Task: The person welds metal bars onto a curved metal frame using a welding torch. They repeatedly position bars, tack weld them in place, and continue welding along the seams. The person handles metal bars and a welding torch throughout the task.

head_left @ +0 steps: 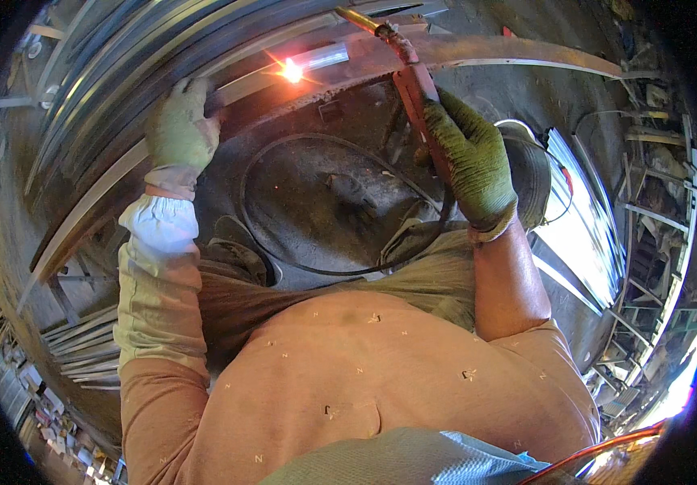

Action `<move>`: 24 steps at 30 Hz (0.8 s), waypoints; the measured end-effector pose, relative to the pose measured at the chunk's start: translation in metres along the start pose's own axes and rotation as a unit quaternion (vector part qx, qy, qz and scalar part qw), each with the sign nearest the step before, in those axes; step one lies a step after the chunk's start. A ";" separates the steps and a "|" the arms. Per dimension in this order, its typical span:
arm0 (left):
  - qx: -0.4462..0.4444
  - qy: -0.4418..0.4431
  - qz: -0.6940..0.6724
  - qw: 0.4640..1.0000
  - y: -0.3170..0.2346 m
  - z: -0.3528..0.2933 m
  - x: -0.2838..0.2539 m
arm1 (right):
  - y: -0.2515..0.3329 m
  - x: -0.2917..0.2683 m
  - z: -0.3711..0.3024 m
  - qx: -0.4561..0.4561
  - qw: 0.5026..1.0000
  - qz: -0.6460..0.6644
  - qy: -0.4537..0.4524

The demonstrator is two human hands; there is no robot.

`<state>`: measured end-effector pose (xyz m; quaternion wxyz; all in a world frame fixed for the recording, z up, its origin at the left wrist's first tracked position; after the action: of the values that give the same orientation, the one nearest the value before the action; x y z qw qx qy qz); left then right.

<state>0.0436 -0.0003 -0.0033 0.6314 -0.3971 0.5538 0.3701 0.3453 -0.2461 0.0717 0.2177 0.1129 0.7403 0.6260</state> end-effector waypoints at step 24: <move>-0.022 0.094 -0.158 0.983 -0.009 -0.002 -0.007 | 0.008 0.003 0.002 0.008 0.999 0.036 -0.011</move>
<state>0.0505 -0.0056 0.0040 0.6184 -0.5263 0.5326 0.2385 0.3428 -0.2418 0.0788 0.2020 0.1485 0.7382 0.6262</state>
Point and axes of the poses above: each hand's wrist, its own z-axis towards the middle knuckle, its own x-axis out of the palm, y = z × x, the point moved 2 cm from there along z, towards the middle knuckle, and after that the axes turned 15 degrees about -x, right-handed, at the moved point
